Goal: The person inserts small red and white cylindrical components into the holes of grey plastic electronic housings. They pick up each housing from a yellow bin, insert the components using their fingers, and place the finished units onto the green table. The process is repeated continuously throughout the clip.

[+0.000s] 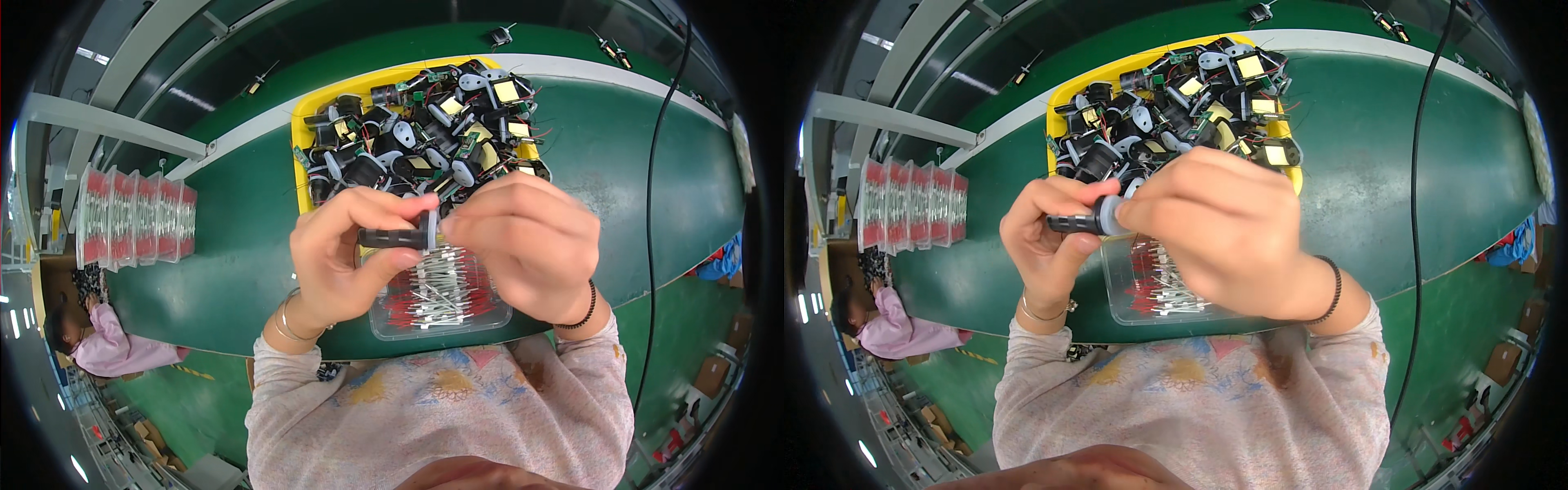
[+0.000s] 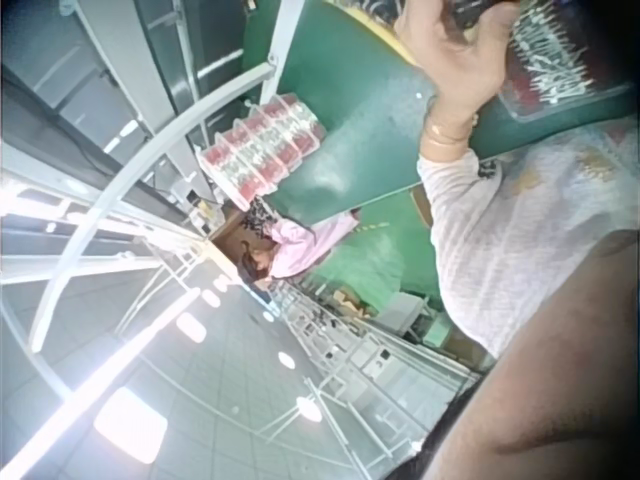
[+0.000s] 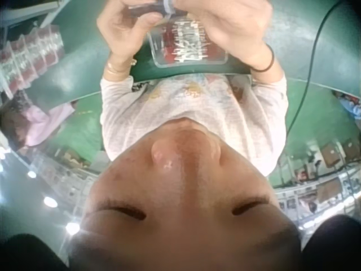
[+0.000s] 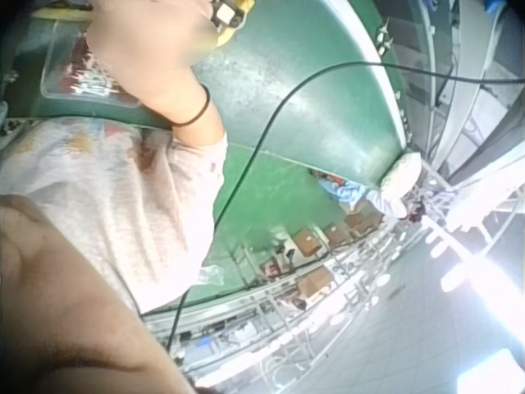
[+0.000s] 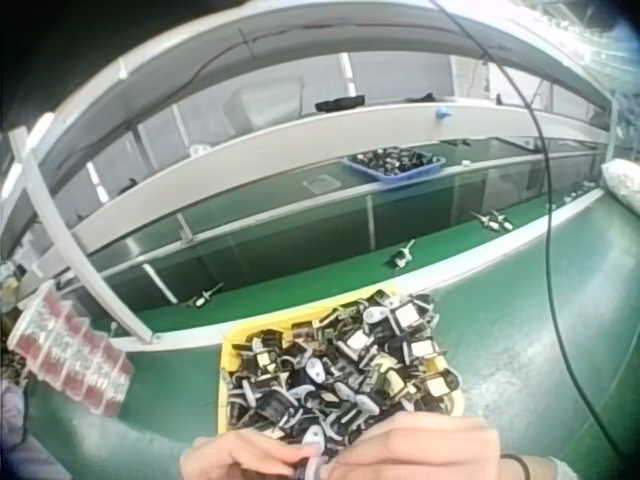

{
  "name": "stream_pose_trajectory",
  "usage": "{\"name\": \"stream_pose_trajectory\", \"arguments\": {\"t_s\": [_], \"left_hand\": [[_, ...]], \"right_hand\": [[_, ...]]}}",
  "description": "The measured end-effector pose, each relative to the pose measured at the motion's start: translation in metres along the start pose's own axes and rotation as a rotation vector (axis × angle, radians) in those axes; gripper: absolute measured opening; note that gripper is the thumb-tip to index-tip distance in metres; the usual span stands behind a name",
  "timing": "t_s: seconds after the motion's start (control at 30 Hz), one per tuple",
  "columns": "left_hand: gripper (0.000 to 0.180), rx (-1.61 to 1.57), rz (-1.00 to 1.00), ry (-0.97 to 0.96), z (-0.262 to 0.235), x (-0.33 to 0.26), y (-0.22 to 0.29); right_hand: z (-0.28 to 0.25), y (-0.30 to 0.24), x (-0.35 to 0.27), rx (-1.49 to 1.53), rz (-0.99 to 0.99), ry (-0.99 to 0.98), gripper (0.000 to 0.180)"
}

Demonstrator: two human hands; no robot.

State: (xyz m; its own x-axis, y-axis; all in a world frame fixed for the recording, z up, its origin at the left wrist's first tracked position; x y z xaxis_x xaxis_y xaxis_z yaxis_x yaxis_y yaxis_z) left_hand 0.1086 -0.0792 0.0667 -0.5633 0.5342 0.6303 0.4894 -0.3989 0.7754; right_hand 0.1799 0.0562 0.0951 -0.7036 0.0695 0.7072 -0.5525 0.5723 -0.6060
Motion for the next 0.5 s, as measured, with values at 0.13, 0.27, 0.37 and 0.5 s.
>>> {"name": "stream_pose_trajectory", "arguments": {"t_s": [0.13, 0.27, 0.37, 0.5], "left_hand": [[0.018, -0.058, -0.036, 0.008, 0.003, -0.003, -0.003], [0.018, 0.086, 0.052, 0.041, 0.006, -0.010, 0.002], [0.018, 0.053, 0.065, 0.034, 0.003, 0.000, -0.008], [0.012, -0.351, -0.273, 0.259, 0.000, 0.001, -0.036]], "right_hand": [[-0.001, -0.002, -0.002, -0.007, 0.068, 0.004, 0.021], [0.001, -0.002, -0.003, -0.021, 0.074, 0.036, 0.019], [0.003, 0.015, 0.009, 0.009, 0.155, -0.015, 0.012], [0.005, 0.043, 0.025, 0.383, 0.471, -0.002, 0.029]]}}
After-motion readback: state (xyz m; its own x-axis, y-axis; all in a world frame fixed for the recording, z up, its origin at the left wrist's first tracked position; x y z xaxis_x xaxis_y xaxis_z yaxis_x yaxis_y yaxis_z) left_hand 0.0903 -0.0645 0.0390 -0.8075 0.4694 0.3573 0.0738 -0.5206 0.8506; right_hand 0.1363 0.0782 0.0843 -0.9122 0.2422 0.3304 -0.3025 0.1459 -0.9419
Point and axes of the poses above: each hand's wrist, its own x-axis towards the middle knuckle, its own z-axis out of the palm, y = z × x, the point moved 6 cm from there along x, towards the middle knuckle, and after that the axes turned 10 degrees about z, right-handed, at the moved point
